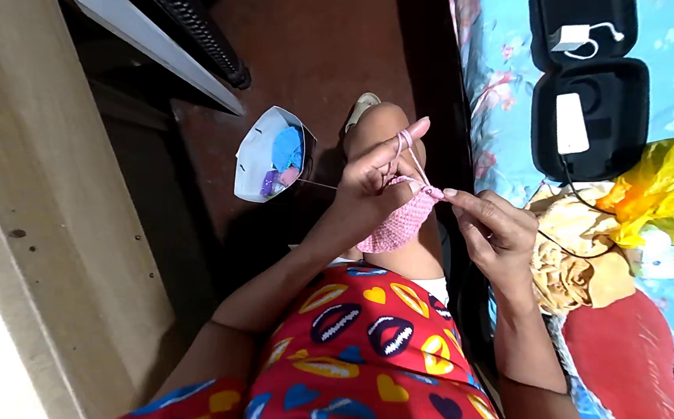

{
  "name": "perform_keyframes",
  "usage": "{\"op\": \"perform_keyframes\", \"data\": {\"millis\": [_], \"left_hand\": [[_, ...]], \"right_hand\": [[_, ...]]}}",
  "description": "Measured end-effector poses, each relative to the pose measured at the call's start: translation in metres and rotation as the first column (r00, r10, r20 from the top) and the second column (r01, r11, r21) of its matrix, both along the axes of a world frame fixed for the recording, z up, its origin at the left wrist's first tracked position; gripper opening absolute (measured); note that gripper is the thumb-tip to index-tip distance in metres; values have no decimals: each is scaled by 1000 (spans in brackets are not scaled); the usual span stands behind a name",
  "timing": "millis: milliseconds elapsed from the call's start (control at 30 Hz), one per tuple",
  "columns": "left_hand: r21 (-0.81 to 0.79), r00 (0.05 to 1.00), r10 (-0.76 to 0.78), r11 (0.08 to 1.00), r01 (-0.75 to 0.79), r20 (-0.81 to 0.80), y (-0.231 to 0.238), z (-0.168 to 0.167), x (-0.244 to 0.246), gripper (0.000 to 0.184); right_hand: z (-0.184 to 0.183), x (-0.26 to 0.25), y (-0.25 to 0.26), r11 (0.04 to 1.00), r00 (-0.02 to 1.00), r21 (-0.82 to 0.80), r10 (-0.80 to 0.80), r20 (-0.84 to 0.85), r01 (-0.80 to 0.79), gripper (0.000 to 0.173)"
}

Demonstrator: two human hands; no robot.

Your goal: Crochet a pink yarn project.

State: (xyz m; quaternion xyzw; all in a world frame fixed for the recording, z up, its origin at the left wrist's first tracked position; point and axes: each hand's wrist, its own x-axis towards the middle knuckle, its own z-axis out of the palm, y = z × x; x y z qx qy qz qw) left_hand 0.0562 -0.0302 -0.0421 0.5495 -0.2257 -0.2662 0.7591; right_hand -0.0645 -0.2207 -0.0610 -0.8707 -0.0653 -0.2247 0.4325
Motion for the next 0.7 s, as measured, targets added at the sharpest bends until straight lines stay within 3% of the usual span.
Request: {"op": "perform_keyframes", "data": {"millis": [133, 267, 367, 433, 533, 633, 700], "left_hand": [[-13, 999, -12, 1000, 13, 48, -2, -2, -2, 61], [0, 998, -31, 1000, 31, 53, -4, -1, -9, 61], [-24, 1000, -23, 999, 22, -10, -3, -1, -11, 60], [-10, 992, -11, 1000, 9, -129, -1, 4, -12, 58], [-26, 988, 1, 1000, -5, -157, -3, 2, -9, 58], [6, 988, 19, 1000, -19, -153, -2, 2, -8, 58], [21, 992, 35, 999, -33, -123, -2, 3, -8, 58]], "right_hand": [[0, -1, 7, 960, 992, 272, 91, -89, -63, 31], [-1, -2, 12, 778, 954, 626, 225, -199, -53, 39], [-3, -3, 10, 706, 942, 708, 253, -223, -22, 34], [-2, -4, 5, 791, 952, 609, 221, -212, -48, 32], [1, -5, -4, 956, 977, 282, 129, -169, -77, 32], [5, -3, -10, 998, 990, -34, 47, -130, -52, 37], [8, -2, -10, 987, 995, -157, 17, -94, -31, 37]]}}
